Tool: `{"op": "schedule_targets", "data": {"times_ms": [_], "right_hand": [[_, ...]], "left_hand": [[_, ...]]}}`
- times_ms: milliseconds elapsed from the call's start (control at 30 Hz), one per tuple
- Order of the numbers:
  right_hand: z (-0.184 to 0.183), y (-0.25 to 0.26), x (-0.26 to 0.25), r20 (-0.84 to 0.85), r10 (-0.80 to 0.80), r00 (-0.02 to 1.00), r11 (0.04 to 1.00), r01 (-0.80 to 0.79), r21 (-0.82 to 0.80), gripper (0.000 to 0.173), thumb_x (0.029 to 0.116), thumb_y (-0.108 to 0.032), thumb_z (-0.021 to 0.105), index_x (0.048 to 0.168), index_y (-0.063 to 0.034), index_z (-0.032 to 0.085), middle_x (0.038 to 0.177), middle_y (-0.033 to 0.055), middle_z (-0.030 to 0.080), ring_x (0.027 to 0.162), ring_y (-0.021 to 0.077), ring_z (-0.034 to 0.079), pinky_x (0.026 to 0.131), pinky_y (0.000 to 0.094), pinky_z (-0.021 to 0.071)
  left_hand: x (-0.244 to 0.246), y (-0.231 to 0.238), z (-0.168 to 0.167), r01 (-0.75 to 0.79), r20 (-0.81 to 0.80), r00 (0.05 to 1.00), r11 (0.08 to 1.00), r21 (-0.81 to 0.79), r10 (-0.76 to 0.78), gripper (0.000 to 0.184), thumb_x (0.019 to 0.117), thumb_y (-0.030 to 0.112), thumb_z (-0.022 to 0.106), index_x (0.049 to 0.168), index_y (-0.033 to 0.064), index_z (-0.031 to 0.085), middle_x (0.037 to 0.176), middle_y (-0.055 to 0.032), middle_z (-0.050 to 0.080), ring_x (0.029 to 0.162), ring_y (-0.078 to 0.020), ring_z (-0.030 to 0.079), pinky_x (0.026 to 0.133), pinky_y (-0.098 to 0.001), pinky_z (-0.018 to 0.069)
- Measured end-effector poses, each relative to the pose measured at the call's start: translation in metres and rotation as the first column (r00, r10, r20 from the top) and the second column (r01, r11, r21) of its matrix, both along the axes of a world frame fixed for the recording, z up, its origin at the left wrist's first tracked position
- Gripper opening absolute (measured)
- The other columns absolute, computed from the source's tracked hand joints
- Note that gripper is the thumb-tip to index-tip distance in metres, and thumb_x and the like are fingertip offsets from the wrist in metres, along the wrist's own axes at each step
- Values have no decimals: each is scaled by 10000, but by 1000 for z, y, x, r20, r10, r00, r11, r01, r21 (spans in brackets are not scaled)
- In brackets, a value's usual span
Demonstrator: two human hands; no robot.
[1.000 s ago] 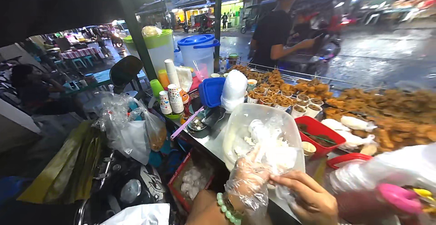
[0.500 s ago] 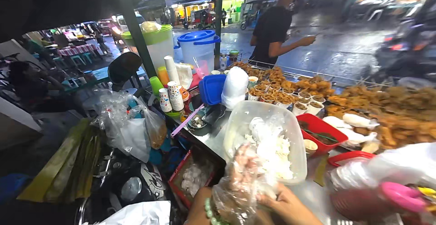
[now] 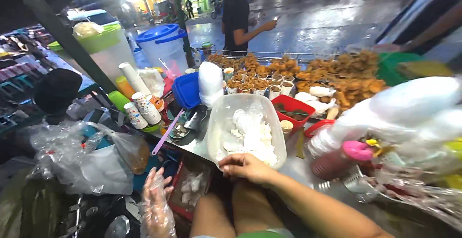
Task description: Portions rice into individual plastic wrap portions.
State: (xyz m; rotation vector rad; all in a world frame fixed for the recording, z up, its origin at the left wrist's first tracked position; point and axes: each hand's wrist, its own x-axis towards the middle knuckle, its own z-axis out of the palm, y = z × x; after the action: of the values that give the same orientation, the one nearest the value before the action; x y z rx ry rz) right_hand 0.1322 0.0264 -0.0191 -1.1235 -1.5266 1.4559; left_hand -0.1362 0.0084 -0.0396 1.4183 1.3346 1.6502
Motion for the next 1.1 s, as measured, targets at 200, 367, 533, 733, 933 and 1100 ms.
{"op": "schedule_targets", "data": {"times_ms": [200,367,533,733,933,1100], "right_hand": [[4,135,63,665,-340,665,940,259,223,431,1043,-307,576,1406,-77,616,1357,248,628,1286,422,582,1098,608,419],[-39,179,103,818,-183,545,944,331,-9,576,1050,-411,560,1364,71,594,1439,344,525,1402,506,440,1148,712,268],[12,158,93,673,-534,512,825,490,282,385,1064,-265,512,1219,34,699,1240,301,665,1215,468,611,1028,662,438],[49,93,73,2,-695,719,646,623,441,261,1035,-180,596,1161,4,733,1095,103,738,953,94,665,880,297,518],[41,37,44,-474,-460,751,804,578,137,272,1043,-61,472,1115,46,711,1029,29,774,839,47,709,767,211,582],[10,18,21,-270,-298,916,892,368,263,902,729,-232,853,1487,33,441,1337,85,637,1048,96,698,871,254,605]], "left_hand": [[-4,-8,-2,18,41,999,998,-67,-15,557,1098,313,304,1500,-72,332,1402,-147,544,1040,-101,670,808,-268,579],[3,-11,3,72,-14,997,997,-39,-72,494,1100,216,351,1462,-117,387,1386,-199,558,1036,-100,667,831,-258,571],[19,5,3,152,37,988,988,10,-152,463,1034,148,476,1405,-128,443,1326,-205,596,1046,-122,666,860,-278,571],[82,51,13,349,83,936,929,-120,-341,489,1009,51,535,1475,-48,429,1397,-218,562,1118,-216,652,894,-364,573],[141,60,29,585,374,794,769,-256,-480,646,987,70,633,1546,-21,320,1385,-208,575,1143,-219,638,945,-364,547],[154,53,33,461,463,830,850,-255,-311,220,986,32,635,1177,-72,601,916,-90,679,736,-89,658,707,-236,577]]}}
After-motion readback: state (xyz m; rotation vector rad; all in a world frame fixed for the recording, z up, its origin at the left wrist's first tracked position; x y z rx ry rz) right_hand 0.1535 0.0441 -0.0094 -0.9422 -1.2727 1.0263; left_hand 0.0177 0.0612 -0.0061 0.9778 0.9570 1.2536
